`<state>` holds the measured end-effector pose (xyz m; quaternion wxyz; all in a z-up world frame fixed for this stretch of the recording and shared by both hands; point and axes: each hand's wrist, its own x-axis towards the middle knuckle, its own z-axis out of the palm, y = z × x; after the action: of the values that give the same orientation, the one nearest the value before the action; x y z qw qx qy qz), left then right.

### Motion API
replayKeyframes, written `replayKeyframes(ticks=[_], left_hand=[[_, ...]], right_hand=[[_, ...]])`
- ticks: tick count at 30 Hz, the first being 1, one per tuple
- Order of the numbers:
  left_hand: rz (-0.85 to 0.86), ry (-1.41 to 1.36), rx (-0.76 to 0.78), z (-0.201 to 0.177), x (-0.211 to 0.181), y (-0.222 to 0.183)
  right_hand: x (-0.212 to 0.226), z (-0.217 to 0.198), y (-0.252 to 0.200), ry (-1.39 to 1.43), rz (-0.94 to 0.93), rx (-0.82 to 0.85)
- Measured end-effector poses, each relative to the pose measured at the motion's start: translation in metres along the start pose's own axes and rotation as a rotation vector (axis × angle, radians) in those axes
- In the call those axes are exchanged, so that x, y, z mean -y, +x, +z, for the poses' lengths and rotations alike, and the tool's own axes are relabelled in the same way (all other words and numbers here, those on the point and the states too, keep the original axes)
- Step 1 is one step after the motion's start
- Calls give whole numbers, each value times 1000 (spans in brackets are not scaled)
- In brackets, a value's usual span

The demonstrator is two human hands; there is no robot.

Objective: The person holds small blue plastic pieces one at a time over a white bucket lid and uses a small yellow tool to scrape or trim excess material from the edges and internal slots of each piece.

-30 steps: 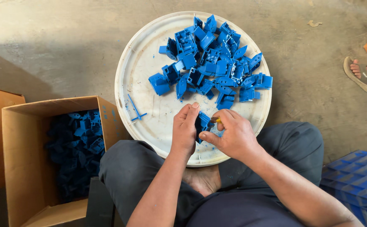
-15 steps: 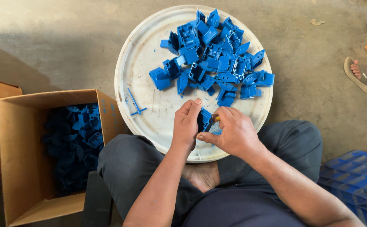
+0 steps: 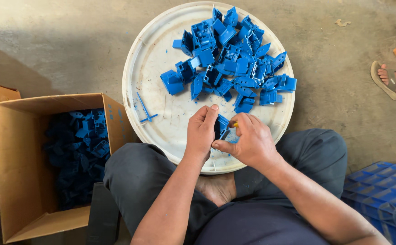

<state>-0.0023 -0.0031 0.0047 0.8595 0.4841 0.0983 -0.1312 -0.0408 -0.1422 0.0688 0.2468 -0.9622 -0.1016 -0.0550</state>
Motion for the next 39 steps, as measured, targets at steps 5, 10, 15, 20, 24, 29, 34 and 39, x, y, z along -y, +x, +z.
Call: replayKeyframes(ticks=[5, 10, 15, 20, 24, 29, 34, 39], left_hand=[[-16, -3, -5, 0, -2, -1], [-26, -1, 0, 0, -3, -1], [-41, 25, 0, 0, -3, -2], [-14, 100, -5, -1, -2, -1], [65, 158, -2, -1, -2, -1], [227, 589, -142, 4, -19, -9], [241, 676, -196, 8, -24, -12], [255, 114, -37, -3, -5, 0]], right_hand=[[3, -1, 2, -14, 23, 56], [1, 1, 0, 0, -15, 46], [-4, 10, -5, -29, -95, 37], [-4, 15, -9, -36, -116, 6], [-5, 13, -8, 12, -99, 35], [-21, 12, 3, 98, 119, 332], [-26, 16, 0, 176, 106, 373], [-12, 5, 1, 318, 184, 263]])
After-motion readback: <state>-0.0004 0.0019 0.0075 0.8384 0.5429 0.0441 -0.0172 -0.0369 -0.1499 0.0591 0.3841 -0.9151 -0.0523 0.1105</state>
